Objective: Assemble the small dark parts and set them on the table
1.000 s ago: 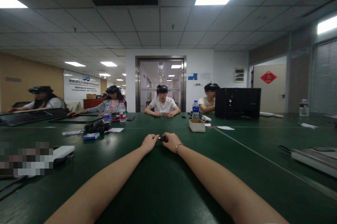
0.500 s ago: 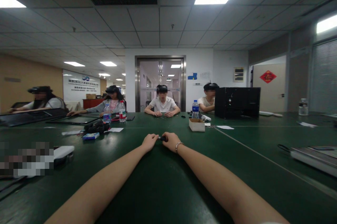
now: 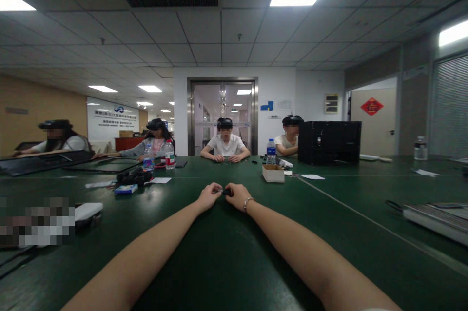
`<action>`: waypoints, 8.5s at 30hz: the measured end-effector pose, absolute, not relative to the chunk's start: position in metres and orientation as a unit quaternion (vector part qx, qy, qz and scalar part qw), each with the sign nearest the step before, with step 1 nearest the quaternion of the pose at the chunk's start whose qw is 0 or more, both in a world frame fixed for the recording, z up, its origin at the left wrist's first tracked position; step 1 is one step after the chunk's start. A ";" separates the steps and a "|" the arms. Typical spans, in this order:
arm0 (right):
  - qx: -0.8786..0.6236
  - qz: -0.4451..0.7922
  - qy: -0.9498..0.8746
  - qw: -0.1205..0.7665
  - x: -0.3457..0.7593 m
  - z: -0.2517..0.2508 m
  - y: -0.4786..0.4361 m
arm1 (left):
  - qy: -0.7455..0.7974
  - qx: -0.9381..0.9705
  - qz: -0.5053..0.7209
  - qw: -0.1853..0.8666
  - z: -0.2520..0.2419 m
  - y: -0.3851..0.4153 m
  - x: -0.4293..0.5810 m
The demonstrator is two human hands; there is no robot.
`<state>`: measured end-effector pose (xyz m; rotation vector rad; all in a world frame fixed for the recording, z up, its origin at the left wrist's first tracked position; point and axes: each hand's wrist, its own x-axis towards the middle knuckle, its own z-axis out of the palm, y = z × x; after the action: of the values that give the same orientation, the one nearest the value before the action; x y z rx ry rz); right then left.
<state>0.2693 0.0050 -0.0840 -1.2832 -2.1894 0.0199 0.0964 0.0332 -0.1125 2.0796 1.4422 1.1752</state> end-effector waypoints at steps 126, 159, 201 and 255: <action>-0.469 0.009 -0.833 0.294 0.269 -0.088 0.007 | 0.513 0.756 0.364 0.181 -0.108 0.022 0.100; -0.473 0.000 -0.835 0.283 0.268 -0.086 0.003 | 0.596 0.713 0.318 0.189 -0.102 0.015 0.098; -0.468 0.002 -0.838 0.279 0.268 -0.084 0.001 | 0.573 0.727 0.325 0.194 -0.103 0.015 0.098; -0.468 -0.010 -0.840 0.276 0.267 -0.085 0.003 | 0.583 0.717 0.328 0.196 -0.101 0.013 0.099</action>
<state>0.2669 0.0025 -0.0847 -1.2566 -2.2568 -0.0267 0.0986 0.0132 -0.1013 2.0082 1.6338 0.9192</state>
